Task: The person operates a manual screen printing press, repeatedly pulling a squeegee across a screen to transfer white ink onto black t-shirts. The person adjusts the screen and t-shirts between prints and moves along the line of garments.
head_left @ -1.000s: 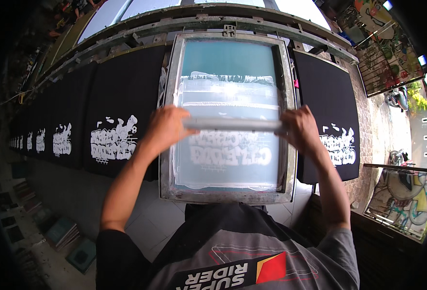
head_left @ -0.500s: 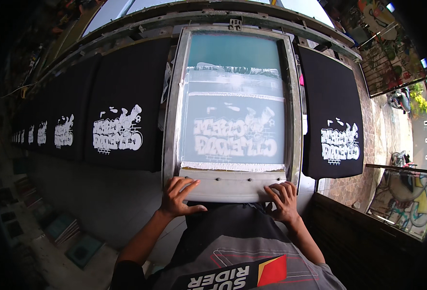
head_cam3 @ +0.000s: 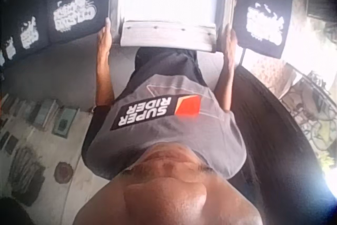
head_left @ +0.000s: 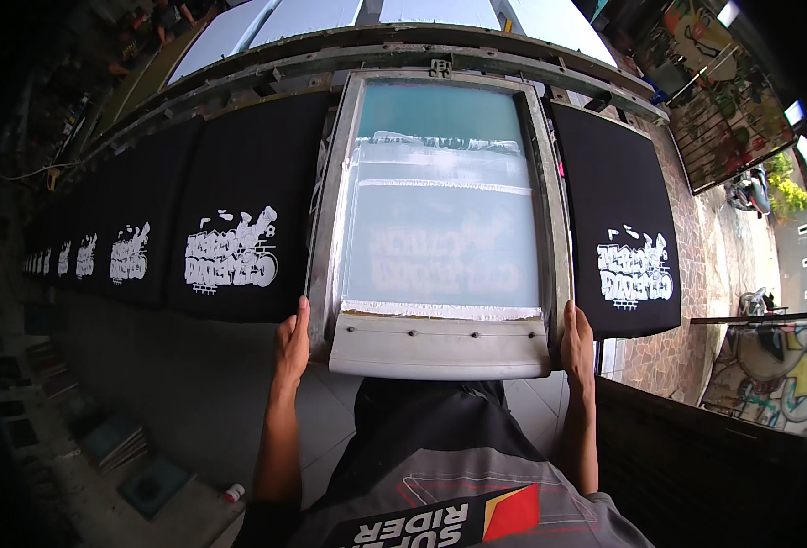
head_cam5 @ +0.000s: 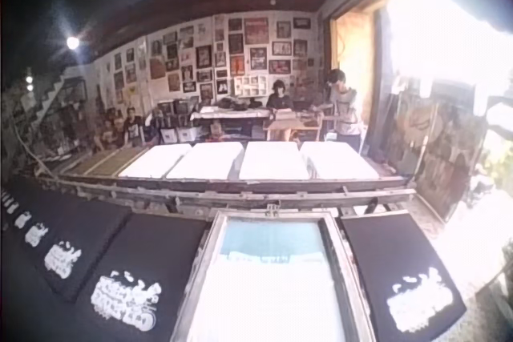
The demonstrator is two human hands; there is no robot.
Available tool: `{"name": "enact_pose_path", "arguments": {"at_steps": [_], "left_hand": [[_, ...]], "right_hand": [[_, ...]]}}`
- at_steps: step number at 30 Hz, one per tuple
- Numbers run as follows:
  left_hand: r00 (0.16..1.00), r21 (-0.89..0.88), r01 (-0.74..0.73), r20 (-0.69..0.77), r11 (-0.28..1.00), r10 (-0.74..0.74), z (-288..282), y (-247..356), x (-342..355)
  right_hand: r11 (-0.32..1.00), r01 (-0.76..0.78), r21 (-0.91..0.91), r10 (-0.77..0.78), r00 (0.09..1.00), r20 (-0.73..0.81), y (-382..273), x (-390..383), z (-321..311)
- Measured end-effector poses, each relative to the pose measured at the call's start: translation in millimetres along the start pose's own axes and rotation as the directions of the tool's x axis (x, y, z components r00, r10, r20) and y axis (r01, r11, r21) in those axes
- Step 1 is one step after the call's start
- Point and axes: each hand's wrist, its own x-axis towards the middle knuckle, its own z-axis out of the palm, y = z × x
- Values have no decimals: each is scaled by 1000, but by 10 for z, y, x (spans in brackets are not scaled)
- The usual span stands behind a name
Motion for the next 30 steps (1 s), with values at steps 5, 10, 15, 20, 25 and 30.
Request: {"name": "enact_pose_path", "arguments": {"at_steps": [5, 10, 15, 20, 25, 30], "left_hand": [[991, -96, 28, -125, 995, -40, 189, 153, 348], [968, -26, -95, -235, 995, 87, 484, 44, 349], [956, -24, -135, -265, 991, 124, 759, 248, -228], [941, -161, -266, -258, 950, 220, 1676, 705, -892], [970, -300, -235, -126, 925, 205, 2937, 902, -1447], [951, -225, -268, -218, 937, 219, 3761, 1185, -2031]], "right_hand": [[983, 116, 143, -103, 990, -97, -73, 384, 106], [950, 113, 290, -47, 973, -226, 237, 443, 231], [931, 118, 345, -17, 959, -282, 575, 317, -245], [909, 141, 393, -12, 950, -313, 1029, 433, -1278], [947, 188, 259, -43, 877, -479, 2025, 803, -2447], [964, 167, 208, -32, 847, -531, 2416, 1052, -3165]]}}
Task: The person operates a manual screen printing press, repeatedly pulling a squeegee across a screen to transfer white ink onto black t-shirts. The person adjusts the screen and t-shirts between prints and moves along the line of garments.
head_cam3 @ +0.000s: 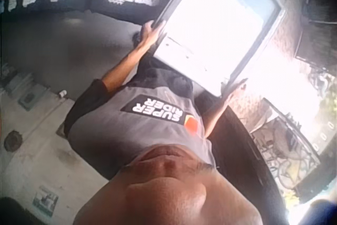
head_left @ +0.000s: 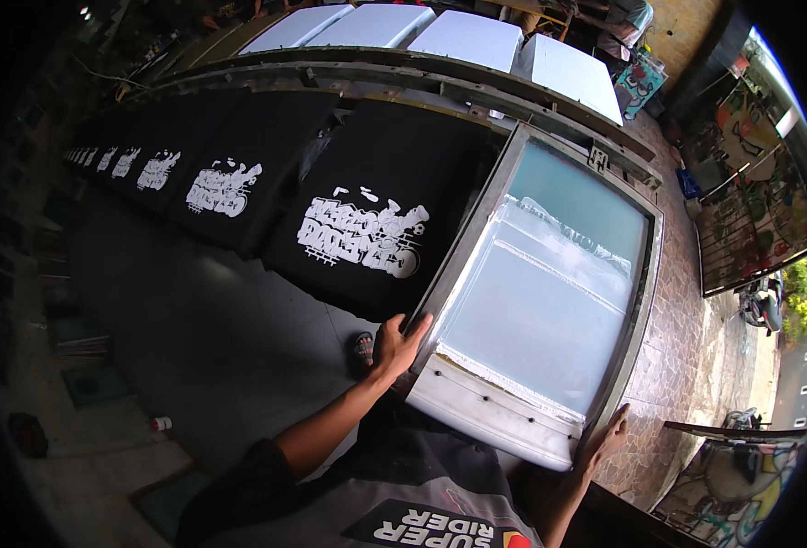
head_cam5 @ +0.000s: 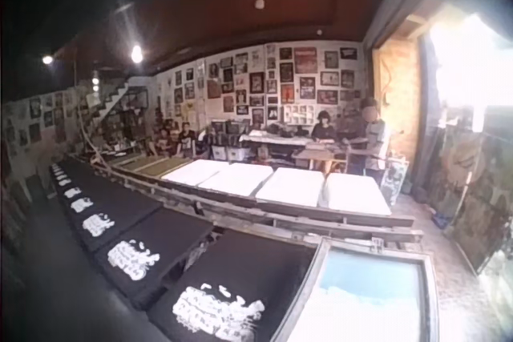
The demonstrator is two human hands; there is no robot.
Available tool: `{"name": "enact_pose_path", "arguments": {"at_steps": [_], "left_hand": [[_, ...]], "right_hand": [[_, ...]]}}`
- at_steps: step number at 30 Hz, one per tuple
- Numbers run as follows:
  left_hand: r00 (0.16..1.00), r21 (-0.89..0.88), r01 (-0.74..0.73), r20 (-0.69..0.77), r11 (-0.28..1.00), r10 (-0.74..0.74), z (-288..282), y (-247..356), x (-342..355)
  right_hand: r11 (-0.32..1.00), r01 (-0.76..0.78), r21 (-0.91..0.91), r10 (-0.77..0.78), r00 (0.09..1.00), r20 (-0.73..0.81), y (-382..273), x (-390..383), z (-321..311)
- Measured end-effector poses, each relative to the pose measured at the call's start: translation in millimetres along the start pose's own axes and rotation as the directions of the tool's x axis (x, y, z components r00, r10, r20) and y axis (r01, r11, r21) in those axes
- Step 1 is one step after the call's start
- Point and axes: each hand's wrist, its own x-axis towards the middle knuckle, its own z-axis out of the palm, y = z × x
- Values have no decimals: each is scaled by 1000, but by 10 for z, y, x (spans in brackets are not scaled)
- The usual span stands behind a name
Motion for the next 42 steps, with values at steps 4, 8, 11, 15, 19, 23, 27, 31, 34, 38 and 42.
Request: {"name": "enact_pose_path", "arguments": {"at_steps": [4, 8, 11, 15, 19, 23, 27, 31, 34, 38, 42], "left_hand": [[948, 30, 240, 207, 970, -241, 203, 131, -118], [970, 94, 217, 88, 972, -225, 329, 154, -159], [976, 95, 210, 40, 973, -215, 409, 255, -98], [984, 66, 177, -27, 982, -175, 543, 440, 24], [988, 63, 146, 32, 987, -148, 667, 391, 212], [994, 110, 106, -14, 988, -105, 834, 276, 289], [986, 224, 153, 25, 963, -162, 851, 268, 366], [981, 144, 184, 40, 972, -192, 919, 554, 273], [969, 127, 235, 41, 964, -242, 963, 435, 300], [950, 134, 294, 72, 946, -305, 885, 403, 332], [953, 168, 294, 20, 941, -302, 1018, 376, 333]], "right_hand": [[996, 82, 40, -81, 996, -41, 508, 473, -94], [999, -20, -37, 25, 989, 149, 224, 704, -27], [999, -50, -22, 53, 985, 163, 35, 843, 129], [996, -60, -60, 68, 987, 146, 9, 1101, 365], [993, -100, -68, 108, 985, 133, -99, 1215, 479], [993, -90, -83, 101, 985, 138, -72, 1386, 533], [988, -130, -86, 141, 980, 138, -45, 1394, 543], [988, -128, -84, 144, 966, 216, -62, 1418, 438], [987, -127, -102, 145, 971, 189, 86, 1463, 407], [982, -158, -105, 181, 942, 283, 42, 1486, 407], [976, -169, -139, 200, 945, 258, 272, 1498, 455]]}}
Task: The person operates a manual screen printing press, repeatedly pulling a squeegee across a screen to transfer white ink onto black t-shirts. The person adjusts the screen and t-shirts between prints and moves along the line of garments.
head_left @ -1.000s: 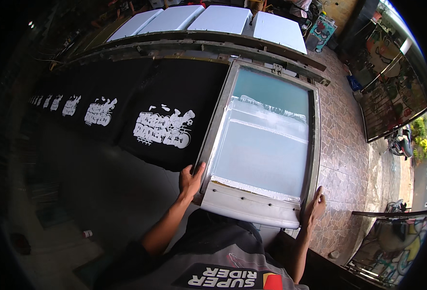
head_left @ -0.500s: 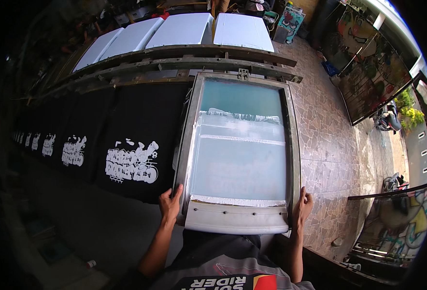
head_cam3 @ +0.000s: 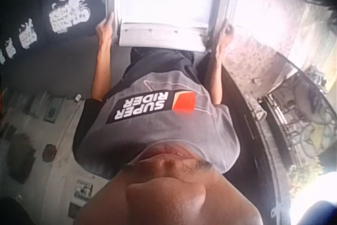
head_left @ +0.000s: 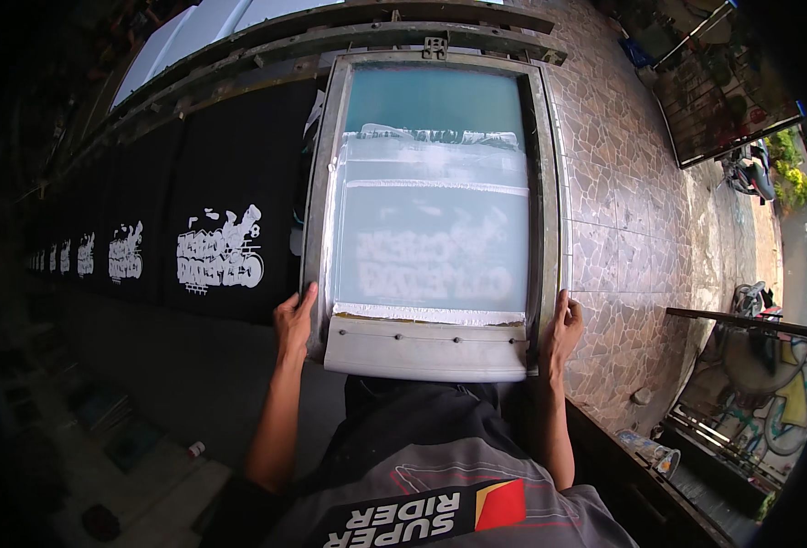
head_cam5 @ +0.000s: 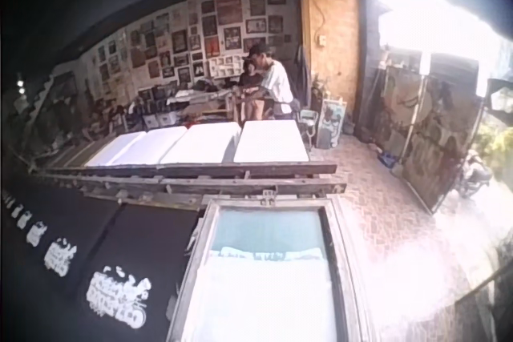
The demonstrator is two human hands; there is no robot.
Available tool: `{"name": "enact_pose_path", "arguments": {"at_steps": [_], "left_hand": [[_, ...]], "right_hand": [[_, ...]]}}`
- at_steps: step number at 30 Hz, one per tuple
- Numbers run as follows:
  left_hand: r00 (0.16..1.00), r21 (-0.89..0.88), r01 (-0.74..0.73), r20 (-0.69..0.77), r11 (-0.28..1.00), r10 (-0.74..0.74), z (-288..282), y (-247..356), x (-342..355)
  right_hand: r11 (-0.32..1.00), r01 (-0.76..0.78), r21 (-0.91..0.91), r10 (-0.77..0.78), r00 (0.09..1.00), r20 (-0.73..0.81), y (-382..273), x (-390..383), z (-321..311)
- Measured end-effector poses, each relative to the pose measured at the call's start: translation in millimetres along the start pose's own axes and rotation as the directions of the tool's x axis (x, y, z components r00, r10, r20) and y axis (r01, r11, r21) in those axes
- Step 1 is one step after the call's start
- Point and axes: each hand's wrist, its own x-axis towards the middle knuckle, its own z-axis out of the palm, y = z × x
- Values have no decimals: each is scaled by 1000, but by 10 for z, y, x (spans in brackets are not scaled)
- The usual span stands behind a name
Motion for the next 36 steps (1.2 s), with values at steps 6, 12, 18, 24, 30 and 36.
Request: {"name": "enact_pose_path", "arguments": {"at_steps": [6, 12, 18, 24, 30, 36], "left_hand": [[999, -68, -36, 1, 997, 36, 63, -93, 53], [924, 168, -249, -252, 954, 286, 20, -223, -72], [843, 104, -386, -362, 916, 397, 46, -182, -797], [630, 188, -765, 17, 616, 776, -69, 6, -1141], [508, 367, -855, 448, 366, 736, -84, 543, -1026], [451, 373, -888, 602, 268, 658, -3, 615, -469]], "right_hand": [[991, 131, 41, -133, 990, 43, 83, 26, 21], [644, 755, -126, -699, 647, 303, -432, -428, -260], [113, 989, -93, -610, 143, 780, -450, -939, -418], [79, 997, -22, -493, 58, 868, -519, -818, -353], [284, 959, -16, -544, 175, 820, -955, -550, -215], [241, 961, -134, -683, 266, 680, -944, -478, -92]]}}
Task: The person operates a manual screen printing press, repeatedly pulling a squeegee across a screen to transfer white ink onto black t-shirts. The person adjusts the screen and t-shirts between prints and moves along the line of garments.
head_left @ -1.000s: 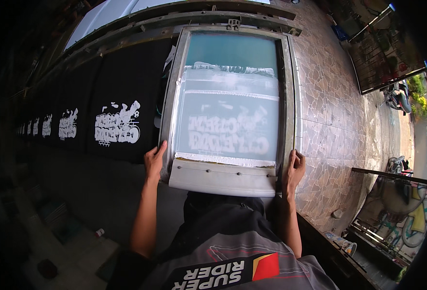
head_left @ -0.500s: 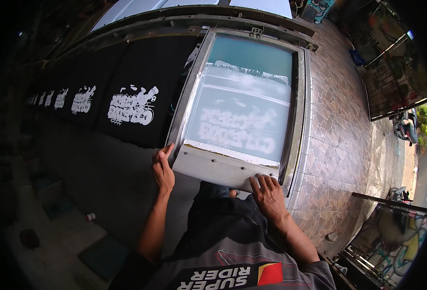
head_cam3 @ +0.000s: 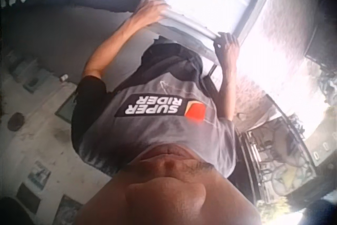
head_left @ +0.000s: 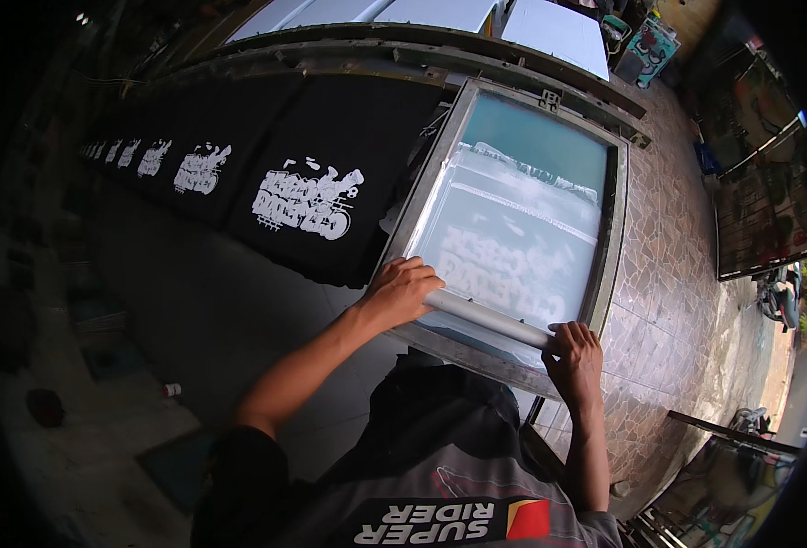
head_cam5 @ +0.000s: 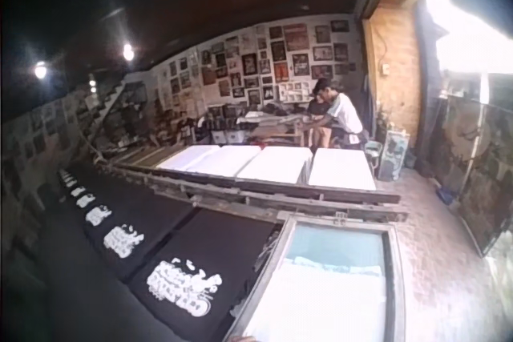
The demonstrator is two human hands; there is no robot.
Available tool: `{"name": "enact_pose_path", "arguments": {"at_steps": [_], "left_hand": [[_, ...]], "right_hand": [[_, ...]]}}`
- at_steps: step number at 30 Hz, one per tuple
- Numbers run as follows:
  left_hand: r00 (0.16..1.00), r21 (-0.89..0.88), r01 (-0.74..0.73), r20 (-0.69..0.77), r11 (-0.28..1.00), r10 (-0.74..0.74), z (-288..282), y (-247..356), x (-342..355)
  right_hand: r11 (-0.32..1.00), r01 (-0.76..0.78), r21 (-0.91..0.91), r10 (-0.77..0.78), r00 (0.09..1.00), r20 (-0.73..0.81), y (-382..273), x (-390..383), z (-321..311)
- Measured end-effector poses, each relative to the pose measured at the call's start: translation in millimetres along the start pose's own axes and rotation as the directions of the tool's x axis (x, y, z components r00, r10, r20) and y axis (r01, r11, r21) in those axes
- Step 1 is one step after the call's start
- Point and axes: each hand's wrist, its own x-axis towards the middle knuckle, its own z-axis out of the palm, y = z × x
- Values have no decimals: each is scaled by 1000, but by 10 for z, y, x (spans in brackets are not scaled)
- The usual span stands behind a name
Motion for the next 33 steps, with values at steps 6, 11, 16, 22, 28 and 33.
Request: {"name": "enact_pose_path", "arguments": {"at_steps": [6, 11, 16, 22, 28, 33], "left_hand": [[991, -58, -76, -118, 995, 68, -4, 22, 2], [979, 1, -123, -164, 992, 122, 103, 7, -74], [984, -46, -85, -164, 995, 76, 158, -23, -24], [994, -23, -10, -113, 1000, 8, -191, -161, 502], [952, -26, -71, -301, 997, 60, -16, -842, 1940], [954, 2, -87, -289, 996, 84, 100, -1108, 2407]], "right_hand": [[995, -61, -80, 56, 996, -68, -43, -102, 19], [978, -80, -193, 37, 975, -218, 40, -356, 318], [984, -124, -130, 95, 973, -208, 66, -297, 292], [989, -103, -108, 83, 981, -178, 267, 331, -59], [974, -107, -200, 39, 947, -319, 1107, 1517, 171], [966, -112, -233, 26, 938, -345, 1478, 1959, 357]]}}
